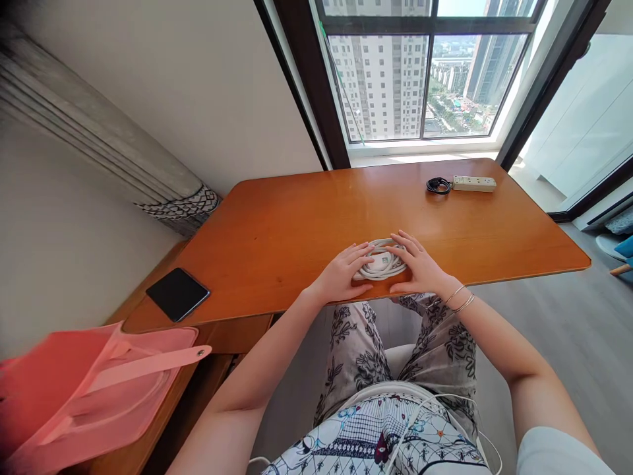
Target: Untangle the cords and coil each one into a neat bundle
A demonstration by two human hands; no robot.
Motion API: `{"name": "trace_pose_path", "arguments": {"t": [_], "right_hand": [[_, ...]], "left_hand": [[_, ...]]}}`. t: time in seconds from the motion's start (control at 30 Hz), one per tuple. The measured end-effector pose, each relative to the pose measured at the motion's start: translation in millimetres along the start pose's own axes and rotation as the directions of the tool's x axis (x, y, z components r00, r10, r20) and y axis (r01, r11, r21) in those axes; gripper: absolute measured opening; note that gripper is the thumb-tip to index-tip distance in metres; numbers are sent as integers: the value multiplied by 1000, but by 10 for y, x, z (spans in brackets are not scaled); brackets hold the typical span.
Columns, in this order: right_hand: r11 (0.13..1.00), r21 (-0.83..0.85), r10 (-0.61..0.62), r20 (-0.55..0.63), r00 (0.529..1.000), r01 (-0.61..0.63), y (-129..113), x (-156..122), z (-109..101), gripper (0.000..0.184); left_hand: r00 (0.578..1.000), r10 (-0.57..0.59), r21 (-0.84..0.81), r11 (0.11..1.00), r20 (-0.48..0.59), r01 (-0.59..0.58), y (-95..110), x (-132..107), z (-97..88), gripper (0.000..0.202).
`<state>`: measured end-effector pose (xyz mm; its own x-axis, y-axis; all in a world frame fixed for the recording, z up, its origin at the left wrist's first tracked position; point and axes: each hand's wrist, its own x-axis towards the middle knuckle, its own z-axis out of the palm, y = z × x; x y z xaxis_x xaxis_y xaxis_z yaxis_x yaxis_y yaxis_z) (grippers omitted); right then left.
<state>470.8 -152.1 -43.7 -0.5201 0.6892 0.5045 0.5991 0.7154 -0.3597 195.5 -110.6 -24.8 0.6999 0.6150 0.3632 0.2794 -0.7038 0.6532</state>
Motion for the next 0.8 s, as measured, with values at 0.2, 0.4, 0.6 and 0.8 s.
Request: {"name": "trace_pose_path", "arguments": {"t": [0.2,0.4,0.6,0.8], "right_hand": [[984,156,85,-17,996,-81,-35,-5,16,95],[983,165,84,10,996,-85,-38,24,95,101],[984,161,81,19,997,-83,-20,15,111,67],[988,126,96,1,995,-95,-23,70,63,23]], "left_hand": [[999,33,47,998,-12,-33,18,23,-29,56],[1000,15,38,999,1,-15,-42,40,66,42],[1000,18,-35,999,-26,-19,-15,71,99,23],[999,41,17,999,-7,-41,-21,72,153,12]]}}
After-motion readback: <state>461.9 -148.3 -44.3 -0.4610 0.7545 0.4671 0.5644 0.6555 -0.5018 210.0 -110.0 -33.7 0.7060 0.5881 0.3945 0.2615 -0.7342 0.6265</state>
